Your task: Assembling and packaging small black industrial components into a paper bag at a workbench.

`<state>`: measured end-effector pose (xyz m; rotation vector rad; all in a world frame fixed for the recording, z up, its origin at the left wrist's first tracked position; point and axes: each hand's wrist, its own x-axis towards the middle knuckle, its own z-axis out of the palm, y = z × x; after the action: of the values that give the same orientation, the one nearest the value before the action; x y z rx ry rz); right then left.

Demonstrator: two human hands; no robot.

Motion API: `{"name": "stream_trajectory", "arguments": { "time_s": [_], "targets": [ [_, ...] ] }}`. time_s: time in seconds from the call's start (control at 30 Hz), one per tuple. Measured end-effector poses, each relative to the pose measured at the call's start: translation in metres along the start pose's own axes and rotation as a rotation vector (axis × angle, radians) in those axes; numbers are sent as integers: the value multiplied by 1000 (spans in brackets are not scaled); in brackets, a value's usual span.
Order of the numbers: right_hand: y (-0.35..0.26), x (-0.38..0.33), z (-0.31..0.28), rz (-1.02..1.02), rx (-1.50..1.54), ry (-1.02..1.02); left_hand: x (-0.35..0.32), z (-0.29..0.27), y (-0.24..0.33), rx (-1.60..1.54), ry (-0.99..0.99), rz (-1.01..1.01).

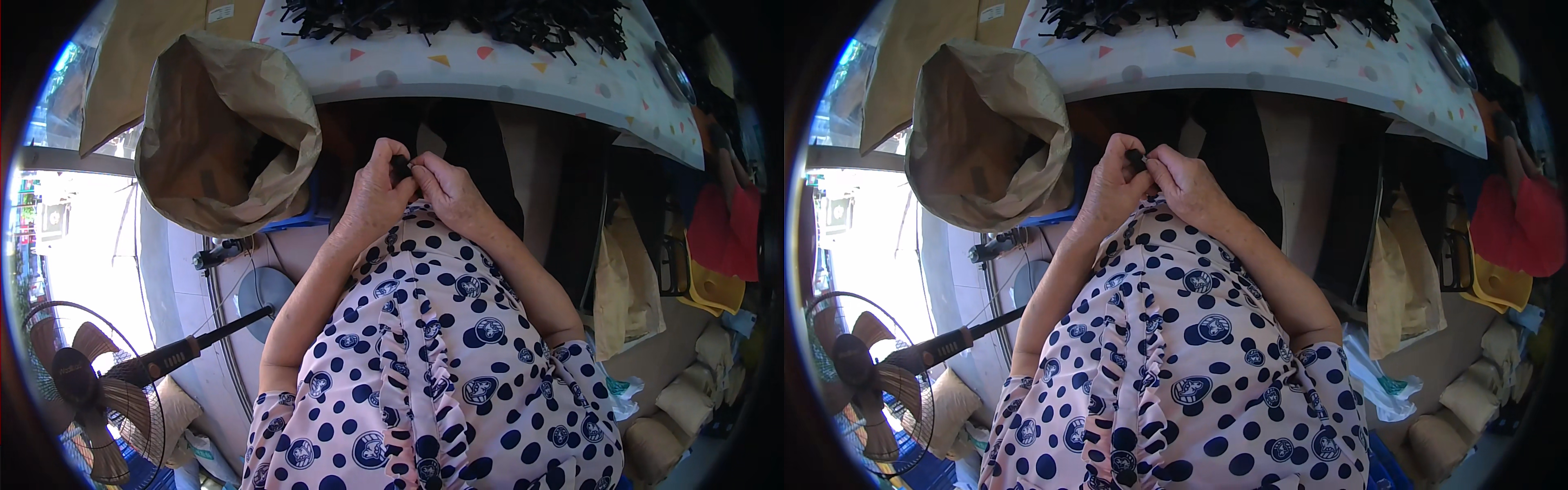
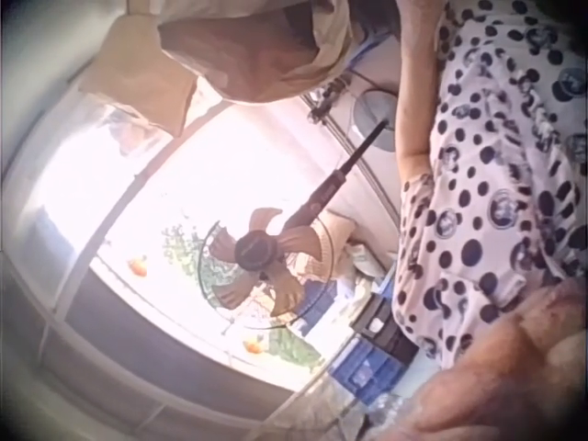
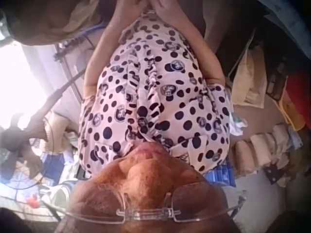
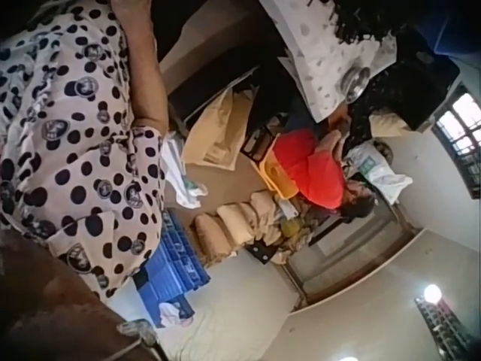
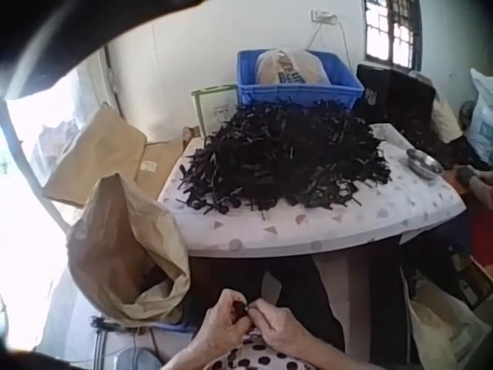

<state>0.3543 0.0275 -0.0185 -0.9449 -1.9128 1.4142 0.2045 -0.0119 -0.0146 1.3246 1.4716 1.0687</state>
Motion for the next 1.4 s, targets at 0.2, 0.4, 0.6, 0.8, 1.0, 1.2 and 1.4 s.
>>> {"name": "stream_trajectory", "arguments": {
  "time_s": [0.2,0.4,0.6,0.8,1.0,1.2,1.4],
  "targets": [
    [-6,-1,2,48,-79,7,-3,2,10,396,106,145],
    [8,3,9,-35,-7,98,3,2,3,461,169,374],
    [13,11,4,-18,328,139,4,-13,17,-538,18,36],
    [2,8,-3,28,627,27,0,-21,11,-1098,-11,-201],
    [0,10,-7,47,802,68,-5,-18,10,-995,-202,-234],
    [6,6,-21,244,882,-153,-5,-13,11,-914,-380,-222],
    [14,8,-25,234,672,-143,-6,-9,21,-628,-307,-182]
  ]
}}
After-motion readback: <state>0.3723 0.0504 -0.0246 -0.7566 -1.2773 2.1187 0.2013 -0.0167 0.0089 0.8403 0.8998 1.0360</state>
